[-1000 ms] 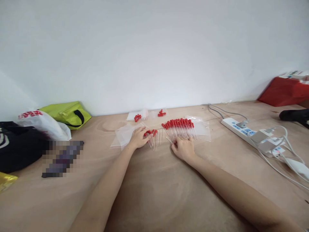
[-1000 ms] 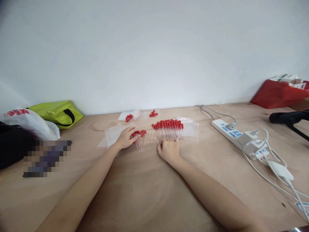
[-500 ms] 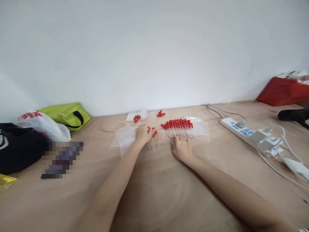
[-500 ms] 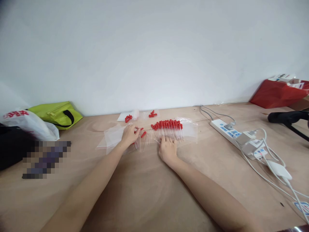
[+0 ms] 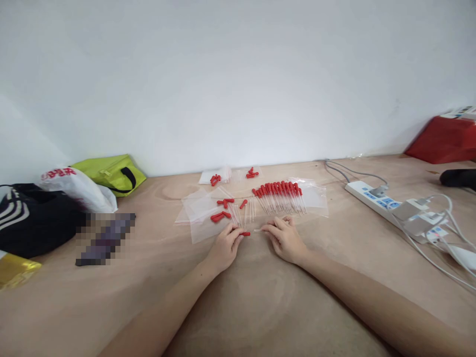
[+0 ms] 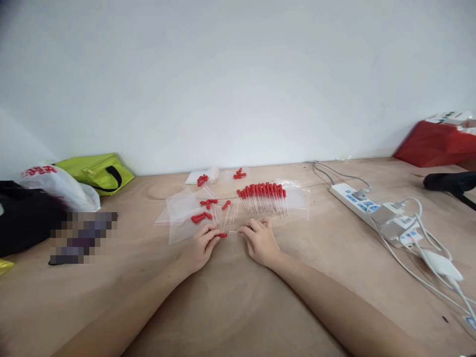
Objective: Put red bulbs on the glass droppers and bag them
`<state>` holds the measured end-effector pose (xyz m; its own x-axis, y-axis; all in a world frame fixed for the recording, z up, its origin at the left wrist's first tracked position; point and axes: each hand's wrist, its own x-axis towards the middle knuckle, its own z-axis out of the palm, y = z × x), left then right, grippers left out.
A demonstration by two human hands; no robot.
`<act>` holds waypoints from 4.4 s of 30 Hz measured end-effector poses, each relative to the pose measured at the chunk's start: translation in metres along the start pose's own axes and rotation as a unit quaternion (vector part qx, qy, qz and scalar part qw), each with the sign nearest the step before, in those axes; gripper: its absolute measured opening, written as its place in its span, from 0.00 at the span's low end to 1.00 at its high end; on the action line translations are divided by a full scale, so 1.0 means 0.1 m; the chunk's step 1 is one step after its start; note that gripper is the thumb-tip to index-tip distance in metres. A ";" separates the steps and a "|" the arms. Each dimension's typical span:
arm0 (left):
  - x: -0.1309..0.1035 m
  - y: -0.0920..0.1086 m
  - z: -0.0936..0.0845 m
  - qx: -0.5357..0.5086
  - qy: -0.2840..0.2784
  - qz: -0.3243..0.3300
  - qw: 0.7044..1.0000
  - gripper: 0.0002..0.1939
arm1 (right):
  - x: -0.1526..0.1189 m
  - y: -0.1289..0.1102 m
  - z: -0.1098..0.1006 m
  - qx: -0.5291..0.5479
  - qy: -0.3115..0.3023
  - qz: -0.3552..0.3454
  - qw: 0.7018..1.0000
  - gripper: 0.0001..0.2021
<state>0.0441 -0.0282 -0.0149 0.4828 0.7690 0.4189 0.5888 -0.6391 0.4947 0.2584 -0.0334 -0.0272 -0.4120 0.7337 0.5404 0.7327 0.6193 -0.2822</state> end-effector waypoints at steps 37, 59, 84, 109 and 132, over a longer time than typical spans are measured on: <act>0.00 0.09 -0.04 0.006 -0.056 0.049 0.997 0.10 | 0.07 -0.10 -0.02 0.008 -0.085 -0.073 0.994 0.12; 0.03 -0.08 0.00 0.049 0.099 -0.050 0.993 0.14 | 0.25 0.03 -0.05 -0.054 -0.048 0.078 0.994 0.10; 0.08 -0.20 -0.08 0.146 0.116 -0.075 0.979 0.03 | 0.87 0.06 0.33 -0.114 -0.041 0.340 0.933 0.12; 0.07 -0.17 -0.10 0.118 0.045 -0.003 0.992 0.04 | 0.20 -0.05 -0.04 -0.055 -0.124 0.264 0.955 0.07; 0.05 0.03 -0.01 0.103 0.010 -0.013 0.995 0.05 | 0.03 -0.05 0.00 0.137 -0.032 0.041 0.989 0.08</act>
<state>0.0476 -0.0267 -0.0103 0.4545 0.7834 0.4239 0.7220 -0.6027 0.3397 0.2542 -0.0345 -0.0242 -0.3971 0.7947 0.4590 0.5937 0.6038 -0.5318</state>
